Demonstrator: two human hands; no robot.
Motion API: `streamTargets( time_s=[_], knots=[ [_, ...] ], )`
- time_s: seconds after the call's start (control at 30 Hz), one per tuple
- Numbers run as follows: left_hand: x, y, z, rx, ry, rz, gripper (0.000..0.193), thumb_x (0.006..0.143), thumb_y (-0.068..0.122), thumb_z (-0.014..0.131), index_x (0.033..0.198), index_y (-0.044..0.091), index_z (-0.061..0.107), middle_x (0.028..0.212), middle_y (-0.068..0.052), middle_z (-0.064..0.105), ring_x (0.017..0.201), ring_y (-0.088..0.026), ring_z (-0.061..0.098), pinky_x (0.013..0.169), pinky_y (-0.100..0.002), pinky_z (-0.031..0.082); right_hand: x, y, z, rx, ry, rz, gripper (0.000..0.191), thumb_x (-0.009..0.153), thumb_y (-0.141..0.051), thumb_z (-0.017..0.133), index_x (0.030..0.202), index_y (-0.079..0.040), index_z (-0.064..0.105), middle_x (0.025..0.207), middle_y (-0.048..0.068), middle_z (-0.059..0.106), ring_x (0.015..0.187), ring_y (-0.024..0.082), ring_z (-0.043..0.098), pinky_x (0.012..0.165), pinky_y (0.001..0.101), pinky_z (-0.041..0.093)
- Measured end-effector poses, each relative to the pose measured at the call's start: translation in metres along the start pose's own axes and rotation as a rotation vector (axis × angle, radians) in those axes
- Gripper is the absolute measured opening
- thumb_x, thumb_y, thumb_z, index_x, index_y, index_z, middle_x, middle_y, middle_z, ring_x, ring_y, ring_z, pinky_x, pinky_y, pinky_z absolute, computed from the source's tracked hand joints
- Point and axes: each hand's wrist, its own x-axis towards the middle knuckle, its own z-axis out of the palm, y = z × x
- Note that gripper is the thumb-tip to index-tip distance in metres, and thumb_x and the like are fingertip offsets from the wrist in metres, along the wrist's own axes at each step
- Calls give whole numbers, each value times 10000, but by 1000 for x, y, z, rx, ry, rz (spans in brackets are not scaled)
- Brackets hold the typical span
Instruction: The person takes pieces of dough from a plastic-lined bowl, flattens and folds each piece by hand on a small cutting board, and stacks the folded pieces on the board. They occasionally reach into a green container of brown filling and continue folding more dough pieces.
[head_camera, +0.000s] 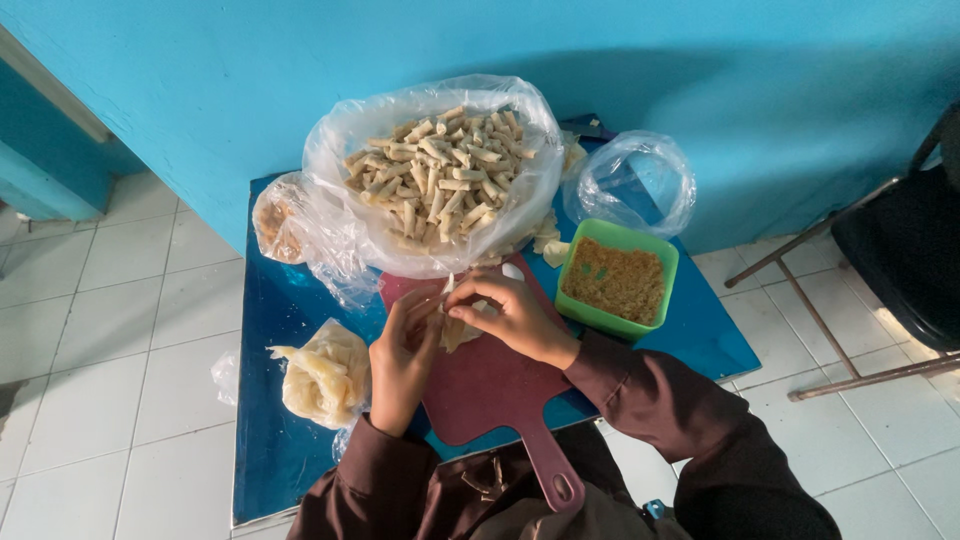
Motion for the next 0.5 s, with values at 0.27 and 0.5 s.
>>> streamTargets(
  time_s=[0.27, 0.5],
  knots=[
    [-4, 13, 1, 83, -26, 4, 450, 973, 26, 623, 1419, 54, 570, 1213, -114, 773, 1070, -118, 735, 870, -273, 608, 0, -7, 1, -159, 40, -133, 104, 930, -74, 734, 1016, -33, 692, 985, 54, 685, 971, 177, 678, 877, 312, 522],
    [-3, 15, 1, 100, -14, 56, 422, 987, 15, 597, 1407, 46, 580, 1197, -95, 780, 1057, -116, 755, 852, -264, 617, -1, -2, 2, -113, 20, -83, 99, 946, -74, 711, 1025, -31, 669, 986, 43, 663, 947, 161, 671, 865, 306, 530]
  ],
)
